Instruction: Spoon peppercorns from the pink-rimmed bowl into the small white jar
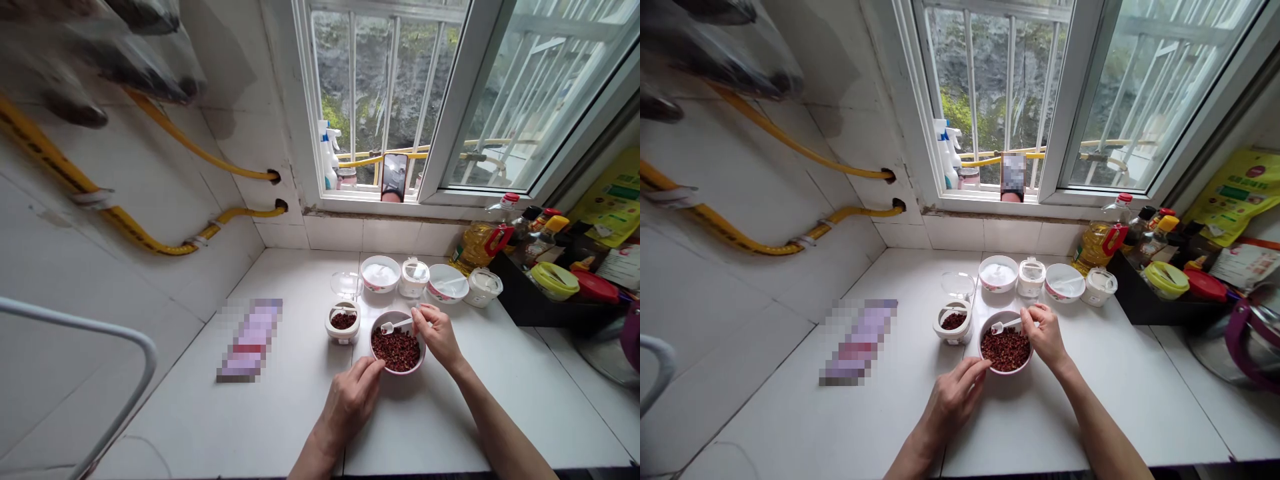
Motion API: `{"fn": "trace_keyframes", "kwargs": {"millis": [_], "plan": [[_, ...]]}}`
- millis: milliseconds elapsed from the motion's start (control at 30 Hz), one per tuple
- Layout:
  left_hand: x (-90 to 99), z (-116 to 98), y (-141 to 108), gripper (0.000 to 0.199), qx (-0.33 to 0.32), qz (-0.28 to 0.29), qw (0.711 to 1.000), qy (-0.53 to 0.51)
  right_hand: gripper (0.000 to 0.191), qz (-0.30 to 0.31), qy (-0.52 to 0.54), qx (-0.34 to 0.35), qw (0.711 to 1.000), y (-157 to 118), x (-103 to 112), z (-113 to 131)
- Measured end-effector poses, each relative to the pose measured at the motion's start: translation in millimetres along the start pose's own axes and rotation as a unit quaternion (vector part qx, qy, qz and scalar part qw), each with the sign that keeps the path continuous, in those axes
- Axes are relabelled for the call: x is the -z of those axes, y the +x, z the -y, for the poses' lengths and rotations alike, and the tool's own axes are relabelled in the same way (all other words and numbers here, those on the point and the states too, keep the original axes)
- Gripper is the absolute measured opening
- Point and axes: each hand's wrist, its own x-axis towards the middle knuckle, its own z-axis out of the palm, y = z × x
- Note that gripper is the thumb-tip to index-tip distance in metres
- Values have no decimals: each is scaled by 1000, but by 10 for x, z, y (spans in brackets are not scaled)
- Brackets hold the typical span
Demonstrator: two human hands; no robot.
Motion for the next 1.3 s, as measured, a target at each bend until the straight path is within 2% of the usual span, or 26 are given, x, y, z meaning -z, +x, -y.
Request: {"fn": "trace_keyframes", "kwargs": {"millis": [267, 733, 1000, 1300], "plan": [[7, 13, 11, 27, -7, 2, 1000, -3, 48, -19, -24, 16, 999, -24, 24, 3], [18, -33, 84, 24, -22, -18, 999, 33, 47, -5, -31, 25, 999, -66, -30, -83], [-3, -34, 51, 25, -15, -20, 999, 41, 49, -36, -30, 36, 998, -27, 38, -53], [-24, 0, 17, 27, -19, -12, 999, 23, 49, -48, -39, 57, 996, -34, 0, -60]]}}
